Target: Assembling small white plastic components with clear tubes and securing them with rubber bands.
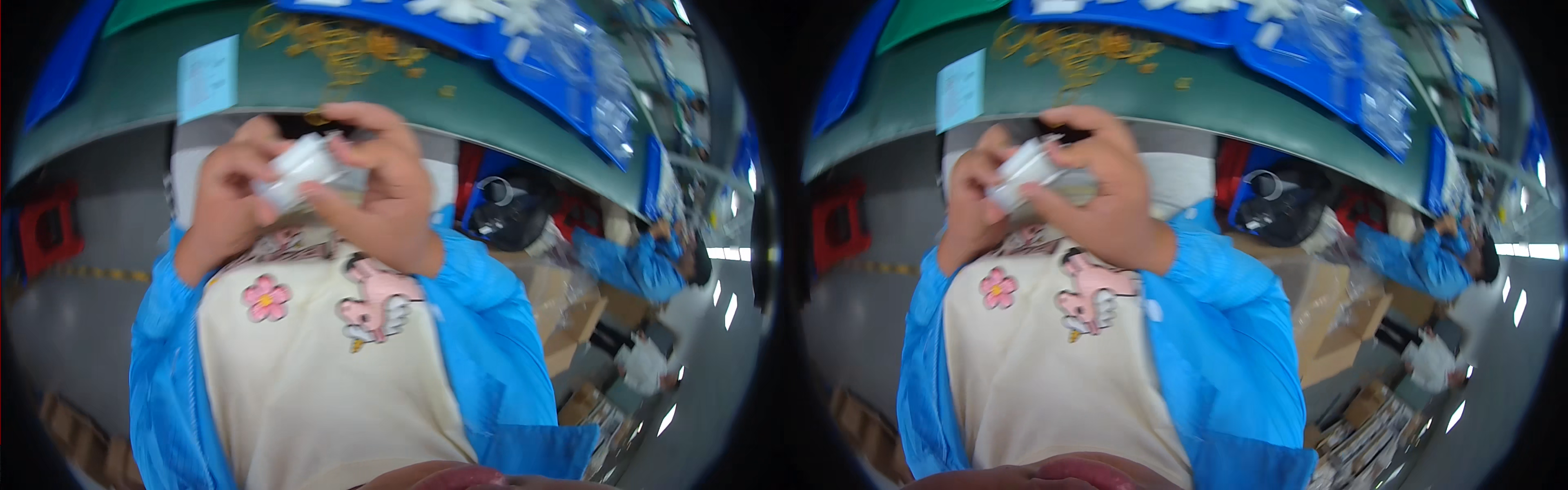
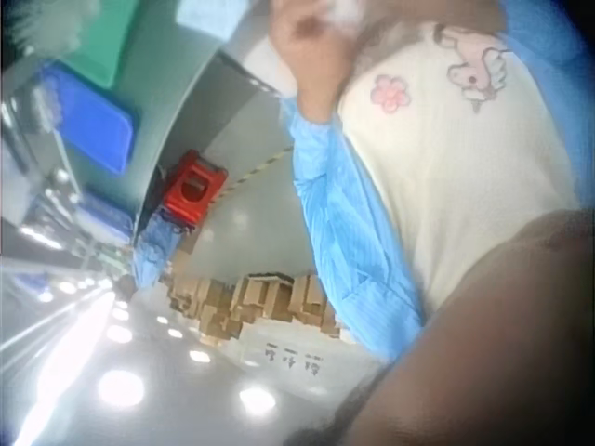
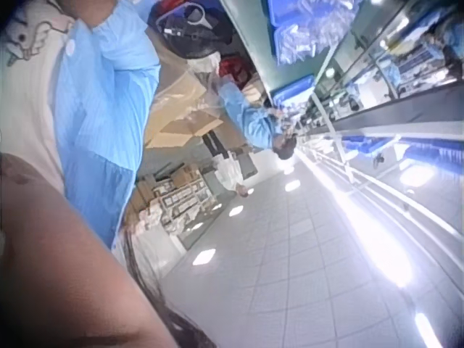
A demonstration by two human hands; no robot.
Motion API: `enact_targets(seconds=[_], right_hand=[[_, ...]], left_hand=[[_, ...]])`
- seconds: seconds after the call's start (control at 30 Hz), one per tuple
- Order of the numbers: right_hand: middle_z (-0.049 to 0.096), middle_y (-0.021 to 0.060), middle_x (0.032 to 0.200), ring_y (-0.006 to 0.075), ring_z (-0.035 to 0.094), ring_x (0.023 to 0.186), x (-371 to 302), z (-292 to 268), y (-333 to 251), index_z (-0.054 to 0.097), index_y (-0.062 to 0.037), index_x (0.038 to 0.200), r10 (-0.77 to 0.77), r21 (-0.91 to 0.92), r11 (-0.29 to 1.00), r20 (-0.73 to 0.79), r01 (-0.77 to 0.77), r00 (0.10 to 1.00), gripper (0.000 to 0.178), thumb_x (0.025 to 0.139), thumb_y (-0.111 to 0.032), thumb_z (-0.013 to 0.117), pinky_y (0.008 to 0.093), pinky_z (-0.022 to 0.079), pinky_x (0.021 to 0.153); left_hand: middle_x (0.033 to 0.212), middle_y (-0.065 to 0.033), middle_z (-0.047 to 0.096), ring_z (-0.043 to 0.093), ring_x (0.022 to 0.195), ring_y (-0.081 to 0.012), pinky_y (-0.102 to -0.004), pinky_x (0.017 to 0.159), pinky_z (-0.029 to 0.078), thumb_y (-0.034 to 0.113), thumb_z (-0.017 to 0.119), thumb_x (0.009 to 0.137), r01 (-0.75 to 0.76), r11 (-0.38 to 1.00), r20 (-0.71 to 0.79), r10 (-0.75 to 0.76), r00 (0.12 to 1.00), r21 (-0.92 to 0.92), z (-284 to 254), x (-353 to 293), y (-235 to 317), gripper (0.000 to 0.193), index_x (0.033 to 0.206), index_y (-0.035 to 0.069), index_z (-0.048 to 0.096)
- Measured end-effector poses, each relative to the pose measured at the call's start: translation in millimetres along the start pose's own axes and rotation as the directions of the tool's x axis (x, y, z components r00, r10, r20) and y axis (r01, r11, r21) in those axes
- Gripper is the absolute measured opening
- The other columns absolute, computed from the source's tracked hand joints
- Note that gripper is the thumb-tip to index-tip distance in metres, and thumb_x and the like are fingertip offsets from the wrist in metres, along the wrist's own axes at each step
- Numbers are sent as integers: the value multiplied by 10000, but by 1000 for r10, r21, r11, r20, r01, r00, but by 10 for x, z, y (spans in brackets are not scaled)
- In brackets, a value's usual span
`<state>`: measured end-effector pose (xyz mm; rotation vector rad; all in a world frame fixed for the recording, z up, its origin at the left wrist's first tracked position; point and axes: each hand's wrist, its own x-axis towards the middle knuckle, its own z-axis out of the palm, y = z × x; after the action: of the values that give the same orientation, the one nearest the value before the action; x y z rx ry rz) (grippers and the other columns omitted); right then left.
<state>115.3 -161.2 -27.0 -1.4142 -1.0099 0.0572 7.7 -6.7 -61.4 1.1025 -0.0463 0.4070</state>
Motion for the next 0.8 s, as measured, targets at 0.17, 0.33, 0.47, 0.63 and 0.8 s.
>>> enact_targets(seconds=[0.17, 0.33, 0.47, 0.63, 0.8], right_hand=[[566, 150, 1212, 230, 540, 1113, 203, -352, -158, 617, -23, 1083, 108, -18, 994, -17, -109, 994, 333, 767, -7, 722, 350, 450, 913], [640, 99, 968, 218, 600, 880, 735, -1570, 316, 655, -62, 1000, -200, -589, 803, -409, -90, 891, 188, 824, -20, 602, 295, 468, 720], [650, 88, 910, 220, 613, 827, 921, -2494, 313, 691, -61, 976, 168, -774, 603, -115, -195, 979, 198, 779, -58, 686, 310, 484, 716], [654, 101, 893, 248, 625, 823, 1025, -2577, 472, 683, -41, 957, 215, -785, 611, 286, 100, 934, 219, 745, -71, 731, 333, 497, 737], [624, 65, 930, 182, 616, 823, 1024, -2485, 393, 667, -33, 957, 182, -712, 699, 83, -70, 980, 187, 780, -59, 722, 274, 480, 687]], left_hand=[[1235, -106, 529, 540, 1144, -241, -353, 902, 525, 243, 775, 793, 160, 981, -120, -172, 978, -106, 72, -65, 160, 466, 1178, 116, 545], [1377, -144, 449, 553, 1154, -239, -291, 857, 543, 210, 698, 860, 162, 976, -232, -192, 953, -143, 136, -10, 337, 500, 1291, 108, 468], [1467, -176, 367, 580, 1086, -203, -255, 793, 533, 285, 659, 892, 170, 944, -292, -254, 922, -284, 132, -12, 344, 543, 1347, 105, 423], [1438, -192, 395, 620, 910, -199, -283, 777, 545, 338, 675, 879, 236, 939, -148, -278, 949, -248, 57, -14, 323, 541, 1320, 113, 457], [1425, -184, 407, 626, 975, -271, -302, 772, 557, 269, 661, 895, 217, 937, -135, -261, 956, -274, 118, -20, 386, 386, 1219, 116, 521]])
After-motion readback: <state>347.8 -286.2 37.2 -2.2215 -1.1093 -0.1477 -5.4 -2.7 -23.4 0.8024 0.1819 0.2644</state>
